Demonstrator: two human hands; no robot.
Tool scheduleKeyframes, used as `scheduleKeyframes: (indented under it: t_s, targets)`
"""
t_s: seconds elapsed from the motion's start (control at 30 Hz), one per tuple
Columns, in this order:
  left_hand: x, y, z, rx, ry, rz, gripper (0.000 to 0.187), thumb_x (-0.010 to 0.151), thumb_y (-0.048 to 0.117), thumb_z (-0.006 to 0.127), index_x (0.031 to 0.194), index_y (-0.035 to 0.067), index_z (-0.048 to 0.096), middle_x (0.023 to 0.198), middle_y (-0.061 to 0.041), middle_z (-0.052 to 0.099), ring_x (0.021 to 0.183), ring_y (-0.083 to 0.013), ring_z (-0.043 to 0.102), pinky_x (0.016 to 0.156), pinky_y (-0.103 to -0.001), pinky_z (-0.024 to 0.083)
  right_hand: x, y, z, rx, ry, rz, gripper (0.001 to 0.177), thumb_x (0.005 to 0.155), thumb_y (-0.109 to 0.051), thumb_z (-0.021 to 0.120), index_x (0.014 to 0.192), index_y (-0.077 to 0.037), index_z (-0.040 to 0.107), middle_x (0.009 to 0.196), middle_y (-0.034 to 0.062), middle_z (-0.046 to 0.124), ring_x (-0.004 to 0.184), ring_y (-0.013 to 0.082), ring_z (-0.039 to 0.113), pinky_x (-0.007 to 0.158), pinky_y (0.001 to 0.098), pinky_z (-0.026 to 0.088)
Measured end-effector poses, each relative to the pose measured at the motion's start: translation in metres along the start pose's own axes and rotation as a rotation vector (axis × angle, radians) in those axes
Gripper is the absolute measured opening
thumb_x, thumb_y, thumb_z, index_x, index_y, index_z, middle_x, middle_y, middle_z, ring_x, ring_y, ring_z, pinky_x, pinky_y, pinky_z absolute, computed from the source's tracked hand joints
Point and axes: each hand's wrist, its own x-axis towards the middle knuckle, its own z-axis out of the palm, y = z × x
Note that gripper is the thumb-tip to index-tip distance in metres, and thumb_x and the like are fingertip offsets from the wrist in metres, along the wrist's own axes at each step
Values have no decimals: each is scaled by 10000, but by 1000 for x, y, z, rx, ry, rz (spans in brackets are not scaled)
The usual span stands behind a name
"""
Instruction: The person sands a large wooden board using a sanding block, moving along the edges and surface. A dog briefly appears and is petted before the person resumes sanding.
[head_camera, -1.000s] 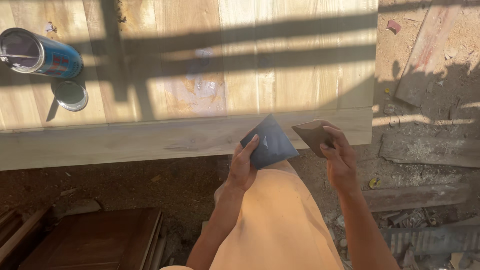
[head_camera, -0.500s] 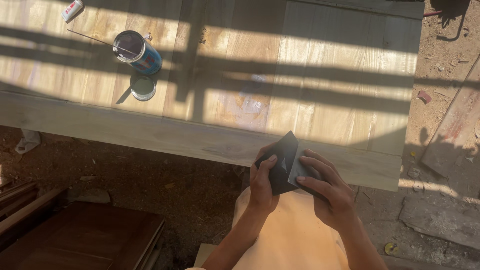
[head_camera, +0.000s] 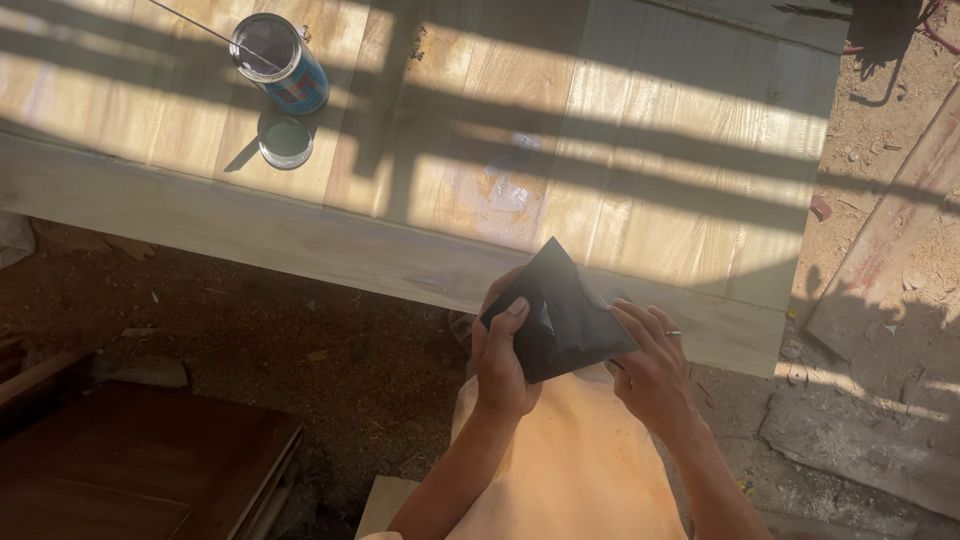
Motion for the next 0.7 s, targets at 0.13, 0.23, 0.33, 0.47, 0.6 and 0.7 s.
scheduleKeyframes:
  t_s: [0.13,0.23,0.33,0.47,0.6,0.7]
  targets:
    - [14,12,0,96,-272,-237,390,992,141,585,1316,-75,596,1148,-154,688,1025,-206,668,897,-331,567,-21,30,-33,886,374,269,420,797,110,544,1156,-58,682,1042,190,727,1018,322,752,1209,507,519]
    - [5,-13,9,241,-441,-565,390,981,110,601,1315,-92,622,1119,-132,702,990,-161,661,870,-290,555,-1,52,-53,2084,490,116,457,1076,-247,456,1446,13,517,876,150,598,684,250,620,633,343,506]
    - [-15,-47,17,469,-475,-653,386,1002,116,620,1312,-109,664,1034,-105,675,904,-128,614,793,-262,536,15,53,-47,2384,436,488,576,1134,-463,308,1431,-3,486,857,115,540,652,187,471,582,300,404]
    - [-22,-66,40,267,-161,-553,404,955,110,623,1288,-115,657,1037,-130,700,895,-153,661,772,-269,553,7,50,-14,1618,201,726,743,1096,-656,286,1365,-28,580,721,28,486,589,94,413,506,239,349]
    - [-2,-73,68,245,-72,-606,422,922,130,619,1286,-82,636,1054,-123,703,908,-159,682,790,-281,575,-36,101,-21,1209,-61,816,752,1098,-689,260,961,-13,559,737,47,511,658,111,508,600,261,455]
    - [18,-69,73,363,-136,-732,436,907,166,624,1286,-47,649,1049,-109,713,892,-139,683,786,-260,577,-47,165,-69,1282,2,1069,705,1069,-740,313,965,-74,521,716,24,474,593,125,530,542,282,501]
